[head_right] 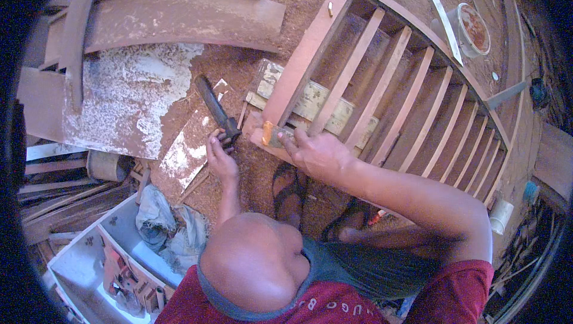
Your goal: The person applies liquid from a small white bottle to the joints of a wooden frame and then uses a scraper to spread a paste from a bucket onto the wood surfaces. They move the frame to reach different sides while applying the substance by hand and with the tool.
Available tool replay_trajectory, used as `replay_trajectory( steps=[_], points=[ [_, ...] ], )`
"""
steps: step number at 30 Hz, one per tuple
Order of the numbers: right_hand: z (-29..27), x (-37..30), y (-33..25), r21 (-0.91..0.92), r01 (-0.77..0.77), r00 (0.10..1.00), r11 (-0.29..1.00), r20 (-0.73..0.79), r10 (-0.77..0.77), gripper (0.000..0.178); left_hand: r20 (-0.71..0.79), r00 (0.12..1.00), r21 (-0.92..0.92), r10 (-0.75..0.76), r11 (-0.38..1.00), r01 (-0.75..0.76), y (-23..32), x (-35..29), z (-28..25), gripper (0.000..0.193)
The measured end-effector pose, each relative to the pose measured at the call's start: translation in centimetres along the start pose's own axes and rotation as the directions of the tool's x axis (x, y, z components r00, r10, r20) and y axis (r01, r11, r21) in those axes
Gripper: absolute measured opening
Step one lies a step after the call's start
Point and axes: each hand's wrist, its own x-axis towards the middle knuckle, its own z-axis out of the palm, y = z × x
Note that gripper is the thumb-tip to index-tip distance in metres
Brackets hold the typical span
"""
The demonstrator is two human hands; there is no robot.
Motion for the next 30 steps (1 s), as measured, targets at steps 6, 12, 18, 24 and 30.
replay_trajectory(
  steps=[6,12,18,24,30],
  points=[
    [-2.5,0.0,-1.8,-0.032,-0.044,0.989,0.999,0.137,0.048,0.044,0.006,1.0,-0.01,0.009,1.0,-0.009,0.1,-0.7,-0.1,0.035],
    [-4.7,1.5,-2.0,0.133,-0.099,0.995,0.986,-0.021,0.103,0.029,0.02,0.998,-0.026,0.051,0.998,-0.051,-0.7,-1.4,0.0,0.035],
    [-3.4,2.1,-3.6,-0.049,-0.064,0.997,0.997,0.03,0.066,0.038,0.028,0.987,-0.017,0.16,0.987,-0.16,-0.5,-1.8,0.7,0.036],
    [-3.7,0.5,-2.5,-0.05,-0.043,0.984,0.998,0.17,0.051,0.049,0.003,0.994,-0.069,0.112,0.991,-0.112,-0.7,-1.4,0.2,0.036],
    [-0.7,-0.3,0.4,-0.09,0.028,0.998,0.996,0.053,-0.023,0.055,0.027,0.985,-0.022,0.169,0.985,-0.169,-0.5,-1.7,0.3,0.036]
  ],
)
